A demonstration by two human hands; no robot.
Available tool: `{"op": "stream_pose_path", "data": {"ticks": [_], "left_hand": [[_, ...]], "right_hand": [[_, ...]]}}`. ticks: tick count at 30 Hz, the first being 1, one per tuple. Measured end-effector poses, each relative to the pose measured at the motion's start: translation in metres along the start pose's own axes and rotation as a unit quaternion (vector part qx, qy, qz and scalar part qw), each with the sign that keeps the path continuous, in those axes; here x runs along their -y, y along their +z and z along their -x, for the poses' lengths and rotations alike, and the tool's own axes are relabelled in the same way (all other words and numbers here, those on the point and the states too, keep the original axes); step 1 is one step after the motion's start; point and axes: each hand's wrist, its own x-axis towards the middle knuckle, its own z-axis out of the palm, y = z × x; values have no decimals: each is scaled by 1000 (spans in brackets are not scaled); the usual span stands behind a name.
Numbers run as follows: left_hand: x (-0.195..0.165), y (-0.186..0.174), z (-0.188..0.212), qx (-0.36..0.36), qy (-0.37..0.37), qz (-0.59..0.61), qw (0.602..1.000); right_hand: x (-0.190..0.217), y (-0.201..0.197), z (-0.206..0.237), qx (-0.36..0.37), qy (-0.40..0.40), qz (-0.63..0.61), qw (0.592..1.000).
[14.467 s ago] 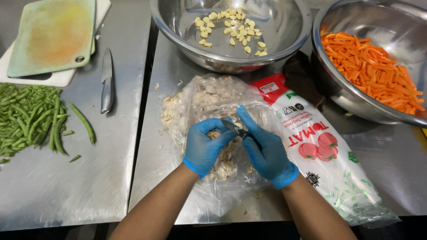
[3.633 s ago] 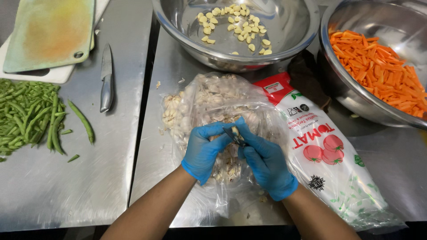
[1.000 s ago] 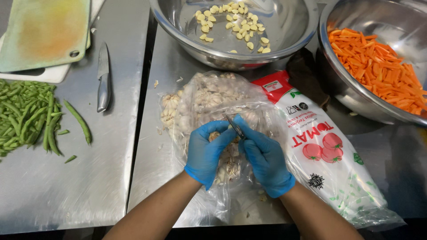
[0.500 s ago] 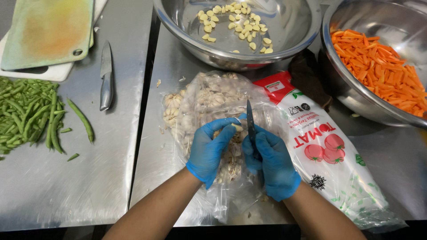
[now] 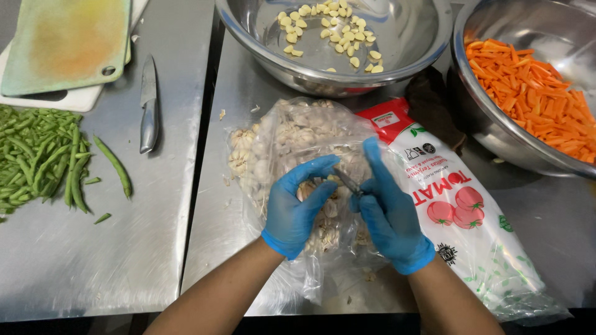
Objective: The person peels garlic cloves with a small paring knife at a stainless steel prep table, cutting off the root ends and removing the skins, and drops the peeled cloves into a metal bowl. Peeled skins and trimmings collect in a plastic bag on the table.
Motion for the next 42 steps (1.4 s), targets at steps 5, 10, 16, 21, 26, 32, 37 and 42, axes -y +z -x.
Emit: {"op": "stream_pose_path", "data": {"ticks": [5,10,16,21,26,32,37,42], "left_hand": [[0,1,5,-12,-6,21,1000],[4,-3,4,-15,-2,20,1000],[8,-6,4,-22,-50,45,997],[12,-8,1,-21,-90,87,992],[15,-6,1,-12,-61,71,996],[9,-1,0,6,-54,85,995],[4,4,-2,-3,-117,136,984],[2,4,-3,5,-135,80,988]], "right_hand": [[0,4,-4,44,-143,113,982],[-9,7,-3,58,-49,65,995],[-13,9,0,48,-38,68,996],[-11,14,-1,11,-112,156,981],[-14,15,2,-8,-67,112,991],[-22,20,8,-20,68,-192,979],[-26,19,6,-25,-15,-46,999],[-30,21,8,-20,52,-161,985]]}}
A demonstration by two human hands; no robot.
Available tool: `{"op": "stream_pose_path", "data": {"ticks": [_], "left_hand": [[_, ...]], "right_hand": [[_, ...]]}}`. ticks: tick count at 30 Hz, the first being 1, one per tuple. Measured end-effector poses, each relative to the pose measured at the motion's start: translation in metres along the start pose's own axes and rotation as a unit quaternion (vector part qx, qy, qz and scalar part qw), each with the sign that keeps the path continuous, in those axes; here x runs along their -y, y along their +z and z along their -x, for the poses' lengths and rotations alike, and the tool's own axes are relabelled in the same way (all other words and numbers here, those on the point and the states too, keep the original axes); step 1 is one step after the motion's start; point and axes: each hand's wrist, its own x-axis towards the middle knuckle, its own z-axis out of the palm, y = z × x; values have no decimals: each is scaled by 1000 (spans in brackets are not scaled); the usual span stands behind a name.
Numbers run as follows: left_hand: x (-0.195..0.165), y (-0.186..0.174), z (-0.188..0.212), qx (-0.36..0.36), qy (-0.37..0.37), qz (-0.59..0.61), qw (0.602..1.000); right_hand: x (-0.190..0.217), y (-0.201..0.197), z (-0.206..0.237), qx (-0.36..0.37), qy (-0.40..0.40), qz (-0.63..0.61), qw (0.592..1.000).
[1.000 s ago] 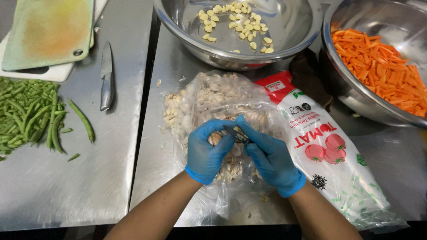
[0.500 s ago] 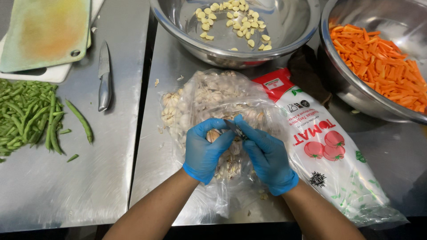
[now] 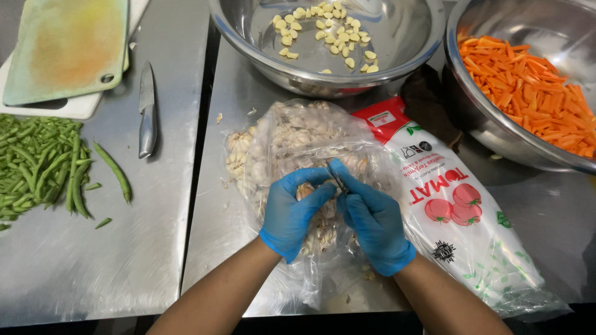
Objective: The person peels garlic cloves with a small paring knife at a stainless steel prep table, cutting off the root ends and removing the skins, and drops the peeled cloves into a metal bowl. Peeled skins and trimmings collect in a plastic bag on the table.
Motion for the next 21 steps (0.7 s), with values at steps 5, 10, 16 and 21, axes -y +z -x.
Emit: {"op": "stream_pose_path", "data": {"ticks": [5,10,16,21], "left_hand": [[1,-2,-4,12,-55,74,996],[6,-4,-4,0,-28,67,997],[15,-6,-2,10,-106,132,985],[21,-2,1,9,-73,87,994]], "right_hand": [[0,1,-3,-24,57,-71,996],[15,0,-3,30,-150,238,959],[21,12,-2,-18,-248,304,920],[15,4,-6,-7,-196,276,941]]}}
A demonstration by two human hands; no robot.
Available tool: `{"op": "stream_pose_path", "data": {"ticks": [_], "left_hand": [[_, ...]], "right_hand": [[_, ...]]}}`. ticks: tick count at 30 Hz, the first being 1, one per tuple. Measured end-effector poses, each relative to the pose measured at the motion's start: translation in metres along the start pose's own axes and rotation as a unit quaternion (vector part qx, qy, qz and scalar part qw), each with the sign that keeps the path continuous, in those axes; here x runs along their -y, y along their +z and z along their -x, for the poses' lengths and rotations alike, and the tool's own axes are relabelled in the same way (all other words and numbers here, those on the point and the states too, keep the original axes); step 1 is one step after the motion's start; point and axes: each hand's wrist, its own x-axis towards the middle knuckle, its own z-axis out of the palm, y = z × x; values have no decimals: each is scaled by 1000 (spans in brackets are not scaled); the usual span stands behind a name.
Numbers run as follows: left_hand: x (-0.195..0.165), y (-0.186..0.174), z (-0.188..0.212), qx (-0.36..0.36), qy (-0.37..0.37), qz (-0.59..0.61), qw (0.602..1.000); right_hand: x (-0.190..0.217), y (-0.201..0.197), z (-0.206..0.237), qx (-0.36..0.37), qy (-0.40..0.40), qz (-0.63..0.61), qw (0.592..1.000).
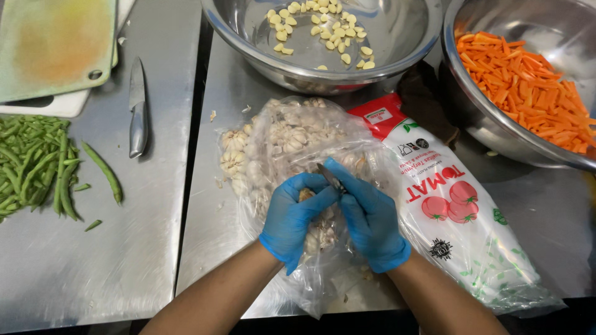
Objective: The person peels garlic cloves with a small paring knife at a stainless steel prep table, cutting off the root ends and removing the skins, and drops the peeled cloves into a metal bowl. Peeled skins and trimmings collect in a plastic bag on the table.
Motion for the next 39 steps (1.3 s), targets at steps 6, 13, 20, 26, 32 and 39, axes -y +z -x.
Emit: {"op": "stream_pose_path", "data": {"ticks": [6,13,20,26,32,39], "left_hand": [[-1,-2,-1,-11,10,42,999],[-3,-2,-1,-5,-35,28,999],[-8,-5,1,-10,57,-24,998],[-19,-4,3,0,22,-18,1000],[-25,0,4,4,47,-67,997],[-28,0,4,14,101,-136,985]], "right_hand": [[-1,-2,2,37,48,-30,998],[5,1,-3,3,-22,40,999],[8,-12,-6,68,36,53,996],[15,-10,-8,47,-24,49,997],[12,-12,-7,47,17,86,995],[7,-11,-1,45,121,-183,975]]}}
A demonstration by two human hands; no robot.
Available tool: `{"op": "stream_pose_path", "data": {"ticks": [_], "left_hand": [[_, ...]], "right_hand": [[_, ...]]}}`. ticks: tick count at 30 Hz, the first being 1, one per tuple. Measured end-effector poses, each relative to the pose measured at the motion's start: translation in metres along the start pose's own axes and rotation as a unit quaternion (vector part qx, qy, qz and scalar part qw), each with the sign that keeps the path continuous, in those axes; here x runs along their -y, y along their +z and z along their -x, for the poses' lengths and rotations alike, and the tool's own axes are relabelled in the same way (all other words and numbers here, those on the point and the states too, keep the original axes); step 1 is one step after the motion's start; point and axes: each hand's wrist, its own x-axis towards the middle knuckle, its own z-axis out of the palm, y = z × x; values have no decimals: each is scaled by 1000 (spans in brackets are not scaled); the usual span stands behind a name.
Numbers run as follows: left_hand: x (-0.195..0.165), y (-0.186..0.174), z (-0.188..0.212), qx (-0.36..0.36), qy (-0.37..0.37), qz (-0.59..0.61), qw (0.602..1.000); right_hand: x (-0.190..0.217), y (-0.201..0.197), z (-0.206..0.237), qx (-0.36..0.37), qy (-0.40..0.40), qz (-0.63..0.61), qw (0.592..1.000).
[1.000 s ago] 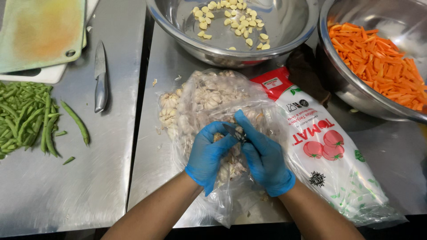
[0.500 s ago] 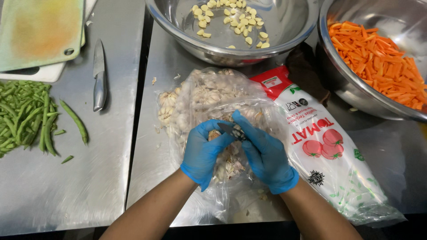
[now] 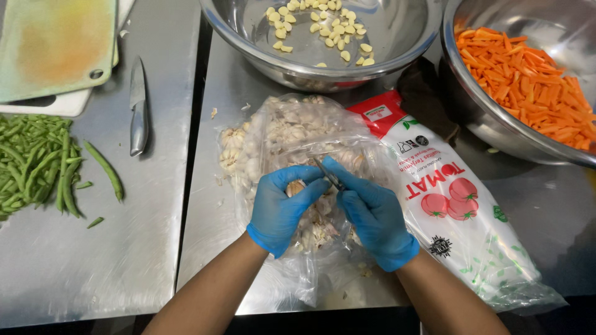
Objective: The person peels garlic cloves with a small paring knife at a stainless steel prep table, cutting off the root ends and removing the skins, and drops the peeled cloves into a metal bowl. Peeled skins and trimmings collect in a plastic bag on the table.
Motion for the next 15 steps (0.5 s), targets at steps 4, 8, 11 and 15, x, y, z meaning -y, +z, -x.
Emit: {"op": "stream_pose_path", "data": {"ticks": [4,8,11,15], "left_hand": [[-1,-1,-1,16,-11,27,999],[3,1,-4,-50,28,7,998],[6,-3,-5,-63,3,24,998],[12,-6,-4,-42,36,37,998]], "right_hand": [[-7,-5,-1,-35,201,-134,970],[-16,-2,-4,-54,203,-154,965],[-16,0,-3,-9,76,-68,995],[-8,-5,-1,3,-70,164,984]]}}
